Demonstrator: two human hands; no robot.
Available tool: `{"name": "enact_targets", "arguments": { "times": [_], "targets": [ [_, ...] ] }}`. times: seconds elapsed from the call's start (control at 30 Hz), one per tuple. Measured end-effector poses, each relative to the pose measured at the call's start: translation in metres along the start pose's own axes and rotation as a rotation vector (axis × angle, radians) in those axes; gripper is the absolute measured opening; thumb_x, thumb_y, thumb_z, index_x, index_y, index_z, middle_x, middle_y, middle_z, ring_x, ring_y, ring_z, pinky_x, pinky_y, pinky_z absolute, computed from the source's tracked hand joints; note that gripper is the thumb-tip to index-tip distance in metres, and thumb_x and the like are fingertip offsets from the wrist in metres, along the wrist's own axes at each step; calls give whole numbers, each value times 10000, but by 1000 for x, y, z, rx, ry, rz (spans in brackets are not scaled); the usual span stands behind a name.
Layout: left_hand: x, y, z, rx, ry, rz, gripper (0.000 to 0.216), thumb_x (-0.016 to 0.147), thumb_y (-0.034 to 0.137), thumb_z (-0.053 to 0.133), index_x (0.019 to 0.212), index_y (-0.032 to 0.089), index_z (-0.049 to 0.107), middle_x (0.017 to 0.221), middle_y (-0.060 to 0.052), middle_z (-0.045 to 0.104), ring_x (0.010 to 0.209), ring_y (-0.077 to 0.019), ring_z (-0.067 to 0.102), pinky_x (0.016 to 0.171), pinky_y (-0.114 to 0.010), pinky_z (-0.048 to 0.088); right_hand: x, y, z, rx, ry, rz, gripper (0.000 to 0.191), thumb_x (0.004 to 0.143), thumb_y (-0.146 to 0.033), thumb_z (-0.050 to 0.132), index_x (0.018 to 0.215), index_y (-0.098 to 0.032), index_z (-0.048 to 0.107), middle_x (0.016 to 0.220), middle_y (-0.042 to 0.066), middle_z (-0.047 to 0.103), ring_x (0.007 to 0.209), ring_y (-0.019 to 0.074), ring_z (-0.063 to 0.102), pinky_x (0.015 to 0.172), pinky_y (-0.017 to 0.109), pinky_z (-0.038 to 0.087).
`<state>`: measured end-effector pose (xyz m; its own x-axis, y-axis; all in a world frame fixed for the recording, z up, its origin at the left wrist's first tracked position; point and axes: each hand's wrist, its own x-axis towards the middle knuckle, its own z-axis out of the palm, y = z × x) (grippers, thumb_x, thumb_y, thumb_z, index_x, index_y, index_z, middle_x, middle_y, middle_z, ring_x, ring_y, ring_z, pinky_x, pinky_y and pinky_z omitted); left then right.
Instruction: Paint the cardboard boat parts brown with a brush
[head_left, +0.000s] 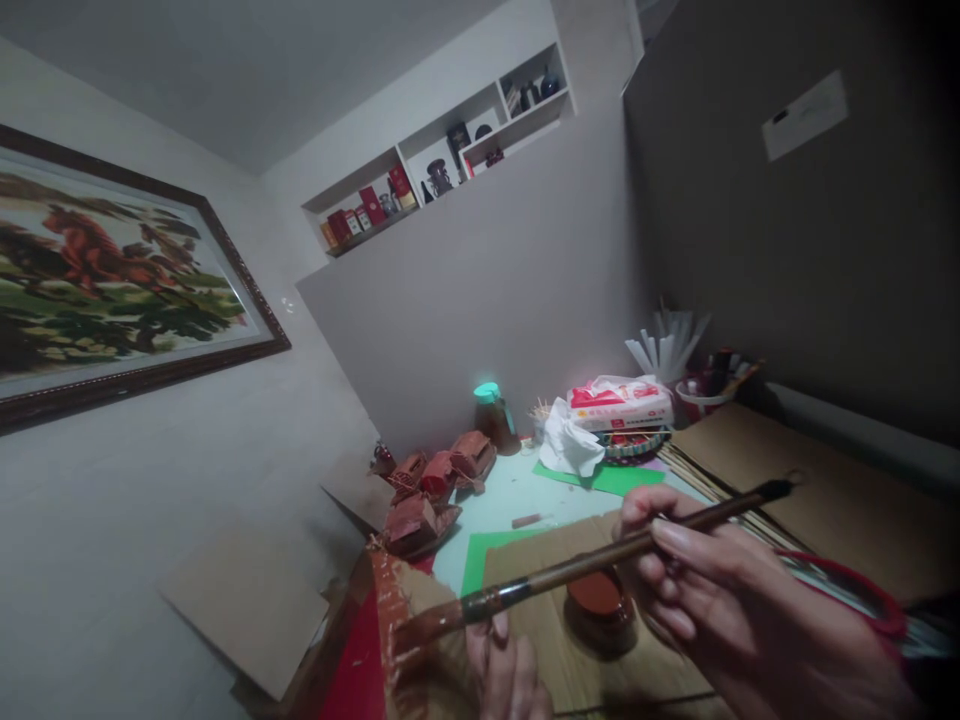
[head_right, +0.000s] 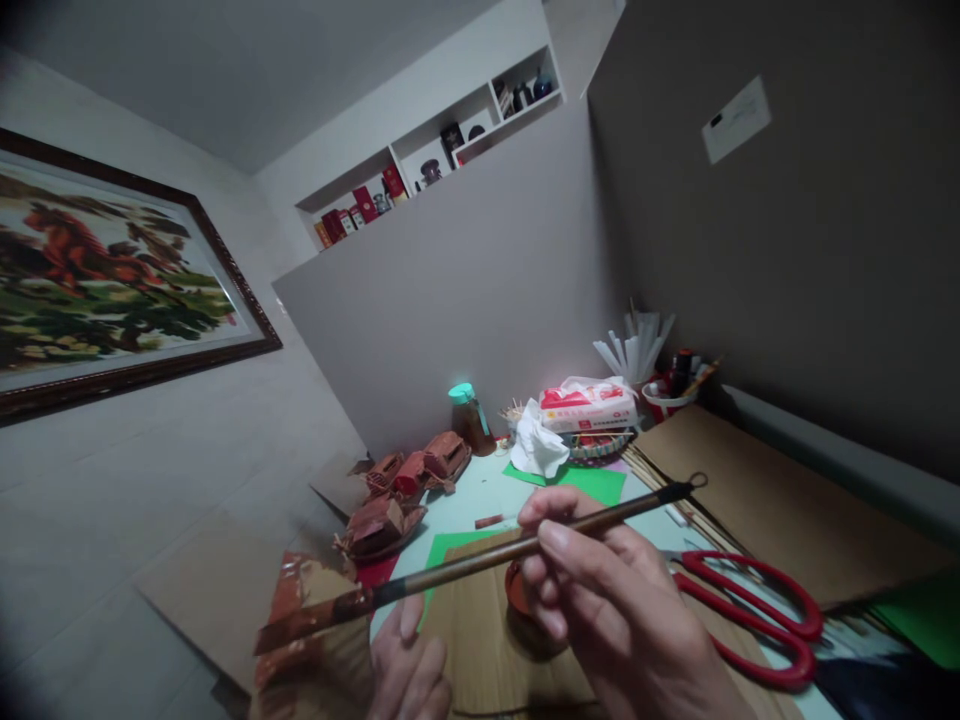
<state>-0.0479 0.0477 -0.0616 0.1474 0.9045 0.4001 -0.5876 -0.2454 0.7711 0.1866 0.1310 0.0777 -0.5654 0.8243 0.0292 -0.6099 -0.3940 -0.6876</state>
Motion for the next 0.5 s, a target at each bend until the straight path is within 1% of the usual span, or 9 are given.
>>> {"name": "enact_targets", "arguments": {
  "times": [0.07,0.13,0.27,0.37,0.5],
  "targets": [
    [-1,0,2,2,-15,8,371,936,560,595,875,195,615,480,120,486,355,-84,378,465,-260,430,-2,3,2,-14,-19,41,353,647,-473,911,821,-231,723,676,19,592,619,137,512,519,239,439],
    [-1,-1,1,-1,-27,2,359,946,542,589,871,192,618,527,104,513,385,-84,401,471,-256,429,-3,8,2,-34,-33,75,345,658,-460,912,812,-233,702,686,16,608,610,131,520,527,241,440],
    [0,-3,-7,-10,-55,-23,376,953,548,569,851,189,614,573,87,533,410,-83,428,470,-254,429,-1,15,-1,-80,-76,110,359,676,-481,897,826,-229,689,683,8,612,585,122,508,525,241,431],
    [3,-3,-14,-25,-88,-26,406,951,583,547,863,193,616,493,107,518,351,-90,419,452,-264,431,2,13,-4,-86,-80,75,369,687,-495,890,866,-229,707,652,-5,572,573,117,465,523,241,415],
    [7,0,-18,-40,-84,-9,371,890,602,626,859,233,594,316,133,446,264,-109,370,453,-283,414,4,5,-4,-38,-90,33,351,699,-491,882,872,-235,717,662,-1,542,610,137,447,536,255,403]
  ]
}}
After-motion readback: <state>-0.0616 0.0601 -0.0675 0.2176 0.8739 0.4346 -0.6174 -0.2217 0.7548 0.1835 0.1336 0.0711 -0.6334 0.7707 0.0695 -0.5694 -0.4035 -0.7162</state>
